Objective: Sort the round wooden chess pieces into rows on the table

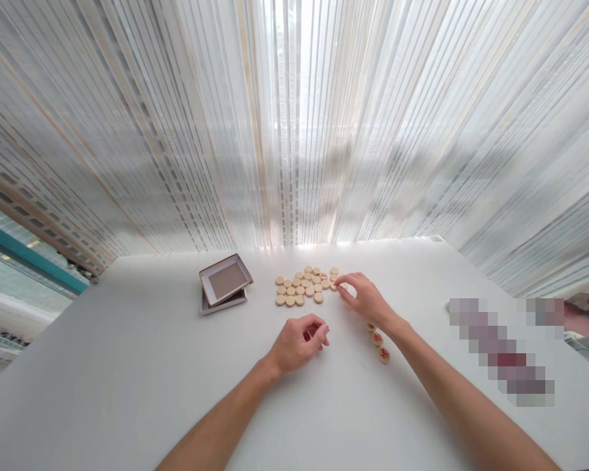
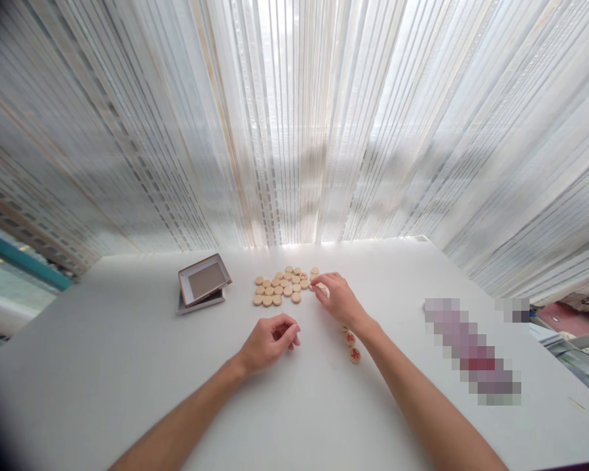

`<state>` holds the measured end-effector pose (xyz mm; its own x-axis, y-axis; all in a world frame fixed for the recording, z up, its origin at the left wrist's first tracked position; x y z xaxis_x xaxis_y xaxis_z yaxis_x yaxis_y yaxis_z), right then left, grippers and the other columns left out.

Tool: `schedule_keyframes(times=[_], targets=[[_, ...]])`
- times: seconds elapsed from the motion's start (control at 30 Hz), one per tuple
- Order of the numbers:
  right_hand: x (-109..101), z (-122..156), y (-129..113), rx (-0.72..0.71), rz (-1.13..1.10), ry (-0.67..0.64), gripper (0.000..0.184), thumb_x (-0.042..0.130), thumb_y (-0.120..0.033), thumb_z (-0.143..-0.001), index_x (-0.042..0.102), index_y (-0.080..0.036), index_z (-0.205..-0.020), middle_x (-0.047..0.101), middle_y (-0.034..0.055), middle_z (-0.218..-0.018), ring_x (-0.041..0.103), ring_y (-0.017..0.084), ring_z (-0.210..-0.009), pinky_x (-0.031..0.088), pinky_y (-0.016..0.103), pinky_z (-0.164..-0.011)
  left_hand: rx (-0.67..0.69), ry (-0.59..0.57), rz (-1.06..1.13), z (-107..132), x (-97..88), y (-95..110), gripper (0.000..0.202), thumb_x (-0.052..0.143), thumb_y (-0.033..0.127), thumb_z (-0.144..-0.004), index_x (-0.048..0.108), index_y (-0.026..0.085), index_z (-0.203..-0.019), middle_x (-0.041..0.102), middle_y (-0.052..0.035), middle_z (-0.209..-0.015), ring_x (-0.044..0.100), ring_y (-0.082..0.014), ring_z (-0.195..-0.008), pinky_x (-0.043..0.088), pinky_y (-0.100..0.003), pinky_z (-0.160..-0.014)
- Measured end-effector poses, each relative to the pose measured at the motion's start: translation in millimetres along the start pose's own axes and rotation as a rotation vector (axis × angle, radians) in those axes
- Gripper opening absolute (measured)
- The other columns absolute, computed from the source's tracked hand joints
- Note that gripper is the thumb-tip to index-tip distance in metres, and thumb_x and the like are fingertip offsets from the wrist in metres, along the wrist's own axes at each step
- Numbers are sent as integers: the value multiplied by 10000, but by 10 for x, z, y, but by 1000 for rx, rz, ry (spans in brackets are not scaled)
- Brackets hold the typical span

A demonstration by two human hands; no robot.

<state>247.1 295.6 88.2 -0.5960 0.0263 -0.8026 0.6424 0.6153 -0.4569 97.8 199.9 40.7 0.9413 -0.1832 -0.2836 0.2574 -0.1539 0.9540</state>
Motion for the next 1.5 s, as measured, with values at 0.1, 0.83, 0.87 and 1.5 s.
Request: schedule_keyframes(times=[0.1, 0.83, 0.87, 1.5], targets=[[134, -282, 36, -15, 22, -48, 138, 563, -240, -940, 694, -248, -984, 732, 47, -974, 597, 235, -1008, 471, 386, -910, -1, 7, 5, 3, -7, -6, 301, 556, 441, -951, 660, 165, -887, 750, -55, -739, 679, -153, -592, 528, -240, -585], [415, -967, 387, -14, 143, -301, 156, 684, -383, -838, 758, -256, -890, 726, 92, -966, 584, 318, -1023, 425, 488, -908, -2, 14, 16, -2, -54, -63, 278, 544, 411, -959, 671, 167, -914, 761, -54, -755, 694, -151, -588, 530, -233, -568], [422, -991, 403, -6, 144, -295, 145, 679, -366, -839, 753, -249, -883, 726, 89, -952, 588, 315, -1015, 427, 484, -903, -2, 13, 18, -2, -54, -65, 281, 545, 413, -958, 671, 166, -915, 761, -55, -756, 695, -152, -589, 531, -233, -569], [-264, 23, -130, 183, -501, 46, 305, 555, -450, -951, 635, -235, -1151, 710, 71, -980, 692, 213, -865, 581, 353, -759, 3, 35, 48, -17, -63, -66, 313, 551, 453, -954, 659, 163, -903, 751, -56, -748, 688, -150, -589, 532, -238, -582]])
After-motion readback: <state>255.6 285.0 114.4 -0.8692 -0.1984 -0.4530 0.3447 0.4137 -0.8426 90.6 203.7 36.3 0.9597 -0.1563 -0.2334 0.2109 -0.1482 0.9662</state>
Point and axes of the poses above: each hand's wrist, its own z-axis away from the middle knuckle, its own x-axis out of the palm, y = z × x, the point moved 8 cm from there along -z, towards the middle knuckle
